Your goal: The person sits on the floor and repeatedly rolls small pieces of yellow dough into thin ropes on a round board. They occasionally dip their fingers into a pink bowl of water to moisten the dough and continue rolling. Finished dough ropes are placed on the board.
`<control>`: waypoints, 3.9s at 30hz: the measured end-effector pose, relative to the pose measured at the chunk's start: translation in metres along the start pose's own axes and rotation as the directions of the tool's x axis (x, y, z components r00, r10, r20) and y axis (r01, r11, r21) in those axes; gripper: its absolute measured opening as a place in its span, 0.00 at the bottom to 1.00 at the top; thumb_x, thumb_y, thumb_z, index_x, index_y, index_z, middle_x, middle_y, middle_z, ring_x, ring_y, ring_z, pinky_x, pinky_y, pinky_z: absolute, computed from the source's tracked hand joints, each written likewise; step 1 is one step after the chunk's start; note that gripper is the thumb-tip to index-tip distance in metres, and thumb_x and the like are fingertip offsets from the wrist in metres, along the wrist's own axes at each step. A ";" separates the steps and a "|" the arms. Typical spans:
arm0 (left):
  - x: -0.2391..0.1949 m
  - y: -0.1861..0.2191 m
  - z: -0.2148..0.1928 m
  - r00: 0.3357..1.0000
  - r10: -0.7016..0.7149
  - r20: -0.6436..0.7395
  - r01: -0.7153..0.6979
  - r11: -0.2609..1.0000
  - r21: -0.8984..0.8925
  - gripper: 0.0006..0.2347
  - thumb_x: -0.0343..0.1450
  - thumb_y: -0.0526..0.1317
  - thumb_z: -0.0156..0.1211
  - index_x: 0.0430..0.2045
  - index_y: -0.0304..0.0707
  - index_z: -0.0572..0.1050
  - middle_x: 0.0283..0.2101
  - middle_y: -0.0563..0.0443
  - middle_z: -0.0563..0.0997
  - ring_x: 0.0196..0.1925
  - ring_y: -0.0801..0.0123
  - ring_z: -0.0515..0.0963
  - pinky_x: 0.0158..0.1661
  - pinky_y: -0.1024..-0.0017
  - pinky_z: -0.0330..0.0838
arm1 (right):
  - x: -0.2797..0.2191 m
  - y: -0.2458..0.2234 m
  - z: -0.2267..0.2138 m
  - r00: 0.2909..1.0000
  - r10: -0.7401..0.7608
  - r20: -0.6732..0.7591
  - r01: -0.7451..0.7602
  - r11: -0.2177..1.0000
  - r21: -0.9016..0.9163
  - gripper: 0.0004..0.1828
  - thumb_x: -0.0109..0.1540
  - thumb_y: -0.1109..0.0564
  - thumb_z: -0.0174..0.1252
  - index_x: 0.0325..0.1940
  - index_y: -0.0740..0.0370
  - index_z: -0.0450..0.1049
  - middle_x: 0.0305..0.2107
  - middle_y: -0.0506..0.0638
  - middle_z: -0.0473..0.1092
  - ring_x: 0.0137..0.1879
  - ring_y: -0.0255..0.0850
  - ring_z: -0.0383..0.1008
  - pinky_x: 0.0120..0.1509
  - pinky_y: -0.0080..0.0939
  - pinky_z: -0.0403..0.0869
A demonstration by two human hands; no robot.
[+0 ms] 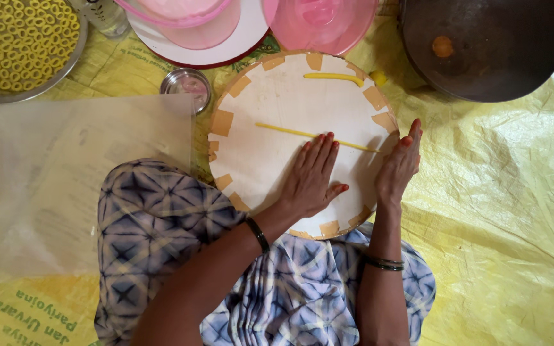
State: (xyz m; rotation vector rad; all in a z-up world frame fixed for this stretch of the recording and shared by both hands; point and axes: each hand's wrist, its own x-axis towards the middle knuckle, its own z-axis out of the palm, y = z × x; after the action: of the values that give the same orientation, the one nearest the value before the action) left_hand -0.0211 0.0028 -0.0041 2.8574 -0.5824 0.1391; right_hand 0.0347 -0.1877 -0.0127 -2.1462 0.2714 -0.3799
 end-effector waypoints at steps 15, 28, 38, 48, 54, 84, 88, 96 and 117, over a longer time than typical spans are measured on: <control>0.111 -0.030 -0.002 0.997 -0.074 -0.005 0.074 0.993 0.091 0.41 0.74 0.67 0.38 0.72 0.26 0.49 0.77 0.37 0.47 0.80 0.53 0.44 0.74 0.55 0.36 | 0.006 0.012 0.004 1.000 -0.002 -0.008 0.002 1.000 0.002 0.50 0.69 0.25 0.16 0.81 0.62 0.50 0.77 0.59 0.51 0.84 0.54 0.44 0.84 0.57 0.43; -0.008 -0.013 -0.008 1.000 0.028 0.001 -0.028 0.999 -0.044 0.41 0.75 0.65 0.39 0.72 0.25 0.49 0.77 0.34 0.47 0.80 0.50 0.43 0.74 0.55 0.36 | 0.001 0.001 0.001 1.000 0.007 0.012 -0.007 1.000 0.004 0.50 0.68 0.25 0.15 0.81 0.61 0.49 0.77 0.58 0.50 0.84 0.53 0.43 0.83 0.58 0.39; 0.098 -0.054 -0.004 0.999 -0.050 -0.017 0.051 0.998 0.043 0.40 0.75 0.65 0.41 0.73 0.26 0.49 0.78 0.36 0.46 0.80 0.52 0.43 0.75 0.53 0.36 | 0.006 0.006 0.007 1.000 0.008 0.015 -0.008 1.000 -0.022 0.50 0.68 0.24 0.15 0.81 0.60 0.49 0.77 0.58 0.50 0.84 0.53 0.42 0.83 0.59 0.39; 0.046 -0.037 -0.004 1.000 -0.006 0.008 0.005 0.995 0.102 0.40 0.75 0.66 0.39 0.72 0.26 0.49 0.77 0.34 0.46 0.80 0.51 0.43 0.74 0.53 0.36 | 0.006 0.005 0.005 1.000 0.003 0.011 -0.003 1.000 -0.001 0.51 0.68 0.24 0.15 0.81 0.61 0.49 0.77 0.58 0.50 0.84 0.53 0.42 0.83 0.58 0.39; -0.020 -0.023 -0.011 0.999 0.046 0.014 -0.044 0.993 -0.106 0.40 0.76 0.64 0.40 0.73 0.24 0.49 0.78 0.33 0.47 0.81 0.50 0.43 0.75 0.53 0.37 | 0.001 0.003 0.005 1.000 0.019 0.023 -0.019 1.000 -0.002 0.51 0.68 0.23 0.16 0.81 0.61 0.49 0.77 0.57 0.50 0.84 0.51 0.42 0.83 0.58 0.39; -0.027 -0.046 -0.021 0.999 -0.053 0.000 0.053 0.998 0.016 0.37 0.75 0.62 0.41 0.72 0.30 0.50 0.77 0.37 0.48 0.79 0.52 0.45 0.72 0.46 0.36 | -0.020 0.015 0.011 0.997 -0.072 0.010 0.072 0.996 -0.049 0.44 0.71 0.28 0.20 0.81 0.59 0.50 0.77 0.56 0.51 0.83 0.50 0.43 0.81 0.64 0.34; -0.045 -0.049 -0.034 0.992 -0.118 -0.041 0.120 0.991 0.065 0.36 0.74 0.59 0.48 0.72 0.31 0.51 0.76 0.36 0.49 0.79 0.50 0.45 0.71 0.42 0.37 | -0.028 0.027 0.008 0.993 -0.113 -0.044 0.109 0.990 -0.092 0.39 0.73 0.33 0.31 0.79 0.61 0.53 0.74 0.60 0.54 0.82 0.55 0.46 0.80 0.66 0.38; -0.103 -0.042 -0.038 0.998 -0.016 -0.068 0.023 0.994 0.107 0.35 0.73 0.57 0.52 0.71 0.33 0.53 0.76 0.35 0.52 0.78 0.50 0.47 0.71 0.43 0.39 | -0.038 0.047 0.004 0.954 -0.233 -0.190 0.222 0.972 -0.080 0.33 0.74 0.40 0.46 0.72 0.70 0.63 0.66 0.68 0.64 0.73 0.64 0.60 0.74 0.58 0.60; -0.157 -0.028 -0.011 0.977 0.165 -0.134 -0.116 0.942 0.314 0.42 0.69 0.69 0.46 0.73 0.38 0.53 0.76 0.42 0.53 0.79 0.56 0.47 0.72 0.44 0.37 | -0.056 0.082 -0.030 0.956 0.091 -0.279 0.004 0.947 0.322 0.23 0.71 0.54 0.48 0.67 0.70 0.66 0.62 0.63 0.69 0.66 0.50 0.72 0.70 0.45 0.69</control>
State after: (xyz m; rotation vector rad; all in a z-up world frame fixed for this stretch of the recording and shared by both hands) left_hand -0.1549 0.0898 -0.0200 3.0551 -0.7947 0.5193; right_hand -0.0323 -0.2377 -0.0740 -1.7593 0.3954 -0.6696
